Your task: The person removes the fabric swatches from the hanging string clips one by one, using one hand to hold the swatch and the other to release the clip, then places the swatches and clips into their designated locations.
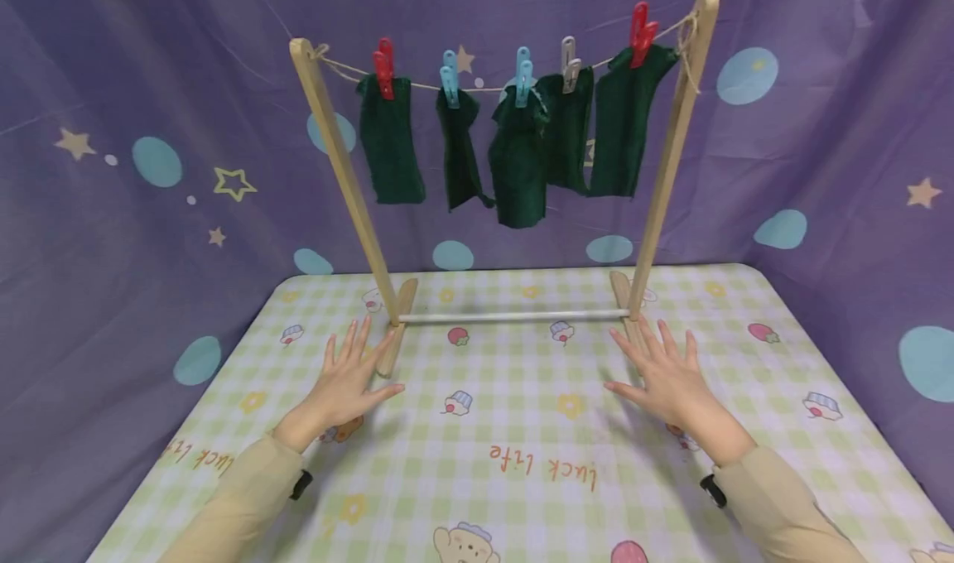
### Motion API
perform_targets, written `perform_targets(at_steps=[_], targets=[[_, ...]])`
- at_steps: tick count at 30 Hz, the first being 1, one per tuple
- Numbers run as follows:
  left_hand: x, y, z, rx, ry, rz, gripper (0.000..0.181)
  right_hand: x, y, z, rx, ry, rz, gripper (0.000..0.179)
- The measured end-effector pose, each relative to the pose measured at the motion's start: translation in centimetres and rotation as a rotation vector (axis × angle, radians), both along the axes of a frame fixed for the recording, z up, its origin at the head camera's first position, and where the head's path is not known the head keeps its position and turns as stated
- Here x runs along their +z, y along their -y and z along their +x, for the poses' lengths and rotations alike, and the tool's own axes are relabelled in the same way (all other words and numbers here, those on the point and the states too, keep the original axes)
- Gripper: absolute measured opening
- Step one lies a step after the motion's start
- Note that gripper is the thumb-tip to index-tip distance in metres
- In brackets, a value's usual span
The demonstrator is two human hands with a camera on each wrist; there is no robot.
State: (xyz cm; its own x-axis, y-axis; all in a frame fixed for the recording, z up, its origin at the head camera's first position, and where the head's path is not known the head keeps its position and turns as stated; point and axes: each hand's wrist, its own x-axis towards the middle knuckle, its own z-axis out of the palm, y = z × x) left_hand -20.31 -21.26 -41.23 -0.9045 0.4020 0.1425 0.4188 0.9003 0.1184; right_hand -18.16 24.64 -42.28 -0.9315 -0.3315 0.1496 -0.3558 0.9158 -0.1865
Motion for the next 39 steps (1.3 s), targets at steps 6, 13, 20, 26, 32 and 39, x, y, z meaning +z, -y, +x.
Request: perform_targets(at_steps=[6, 13, 20, 26, 32, 39], targets=[[0.1, 0.0, 0.0, -0.022, -0.015, 0.004, 0.080, 0.3, -0.1, 0.1, 0.004, -0.002, -0.007, 0.077], [0.7, 0.3, 0.0, -0.018, 0.048, -0.008, 0.078, 1.1, 0.2, -0.1, 0.033, -0.009, 0.001, 0.075], [2.0, 0.6, -0.4, -0.053, 0.007, -0.048, 0.077, 2.8, 1.2, -0.8, 0.063, 0.003, -0.013, 0.074], [3.7, 0.8, -0.9, -0.069, -0.004, -0.051, 0.075, 5.0, 2.2, -1.7, 0.103, -0.007, -0.001, 0.073], [6.4, 0.6, -1.8, -0.111, -0.042, -0.049, 0.072, 7.8, 3.6, -2.6, 0.194, 0.011, -0.043, 0.072], [10.2, 0.3, -3.0, -0.123, -0.096, 0.028, 0.068, 12.0, 6.0, -4.3, 0.276, -0.006, -0.086, 0.071]])
